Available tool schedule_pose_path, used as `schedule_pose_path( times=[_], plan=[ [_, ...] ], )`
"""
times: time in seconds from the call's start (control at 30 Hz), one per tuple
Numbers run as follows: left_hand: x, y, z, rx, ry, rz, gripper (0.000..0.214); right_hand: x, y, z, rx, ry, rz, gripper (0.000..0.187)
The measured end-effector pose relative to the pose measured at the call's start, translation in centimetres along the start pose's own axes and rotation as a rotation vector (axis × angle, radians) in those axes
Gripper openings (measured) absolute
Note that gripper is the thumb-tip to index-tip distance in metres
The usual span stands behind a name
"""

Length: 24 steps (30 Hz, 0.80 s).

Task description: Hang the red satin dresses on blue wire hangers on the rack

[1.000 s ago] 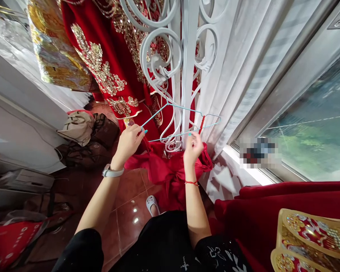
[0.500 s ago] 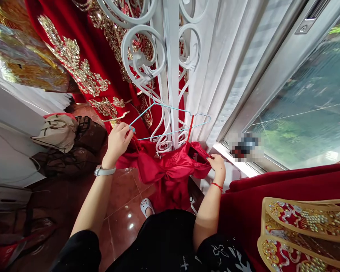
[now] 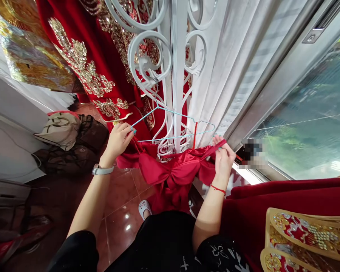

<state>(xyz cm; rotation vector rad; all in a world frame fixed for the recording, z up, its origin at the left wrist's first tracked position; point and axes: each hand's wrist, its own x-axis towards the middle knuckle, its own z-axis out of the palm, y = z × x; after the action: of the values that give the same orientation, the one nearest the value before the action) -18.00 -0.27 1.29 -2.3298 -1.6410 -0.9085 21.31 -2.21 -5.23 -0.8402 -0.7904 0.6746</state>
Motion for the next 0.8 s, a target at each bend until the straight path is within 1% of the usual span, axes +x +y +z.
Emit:
schedule_pose_path(
  times=[0.07,0.1,0.17,0.27,0.4,0.5,0.53,0.57,0.6,0.63,0.7,0.73,0.77,0.8],
  plan=[
    [0.2,-0.2,-0.2,-0.032,-0.021,0.013,0.029,1.1,-0.7,0.5,-0.098,0.07,-0.136,0.028],
    [0.4,-0.3,-0.4,-0.049,-0.037,0.022,0.028,1.8,-1.1,0.8,-0.166,0.074,-0.183,0.027],
    [0.6,-0.4,-0.5,-0.079,-0.068,0.039,0.028,3.4,-2.2,1.4,-0.309,0.013,-0.237,0.025],
    [0.8,-0.4,-0.4,-0.104,-0.078,0.039,0.029,5.5,-4.2,2.8,-0.476,-0.171,-0.252,0.024],
    [0.4,0.0,0.1,-0.128,-0.089,0.023,0.029,7.0,-6.5,5.5,-0.625,-0.43,-0.254,0.024],
    [0.1,0.7,0.2,-0.114,-0.064,-0.012,0.029,7.6,-6.7,7.0,-0.663,-0.642,-0.234,0.023],
    [0.0,0.9,0.1,-0.101,-0.044,-0.032,0.028,7.8,-6.6,7.3,-0.681,-0.711,-0.22,0.02],
    [-0.1,1.1,0.0,-0.095,-0.023,-0.053,0.028,8.0,-6.4,7.3,-0.707,-0.752,-0.212,0.017],
    [-0.3,1.1,-0.2,-0.105,0.0,-0.073,0.027,8.0,-6.2,7.2,-0.735,-0.754,-0.22,0.015],
    [-0.7,1.0,-0.4,-0.137,0.029,-0.093,0.025,8.0,-6.0,7.0,-0.756,-0.716,-0.246,0.017],
    [-1.9,0.2,-0.6,-0.282,0.116,-0.165,0.025,7.3,-6.0,6.7,-0.742,-0.576,-0.333,0.029],
    [-2.8,-0.4,-0.6,-0.385,0.164,-0.225,0.031,6.7,-6.0,6.6,-0.698,-0.509,-0.378,0.033],
    [-3.8,-1.1,-0.4,-0.496,0.197,-0.293,0.04,5.8,-6.0,6.8,-0.638,-0.466,-0.413,0.033],
    [-4.9,-1.8,-0.1,-0.607,0.206,-0.362,0.049,4.7,-5.9,7.3,-0.571,-0.457,-0.431,0.029]
  ],
)
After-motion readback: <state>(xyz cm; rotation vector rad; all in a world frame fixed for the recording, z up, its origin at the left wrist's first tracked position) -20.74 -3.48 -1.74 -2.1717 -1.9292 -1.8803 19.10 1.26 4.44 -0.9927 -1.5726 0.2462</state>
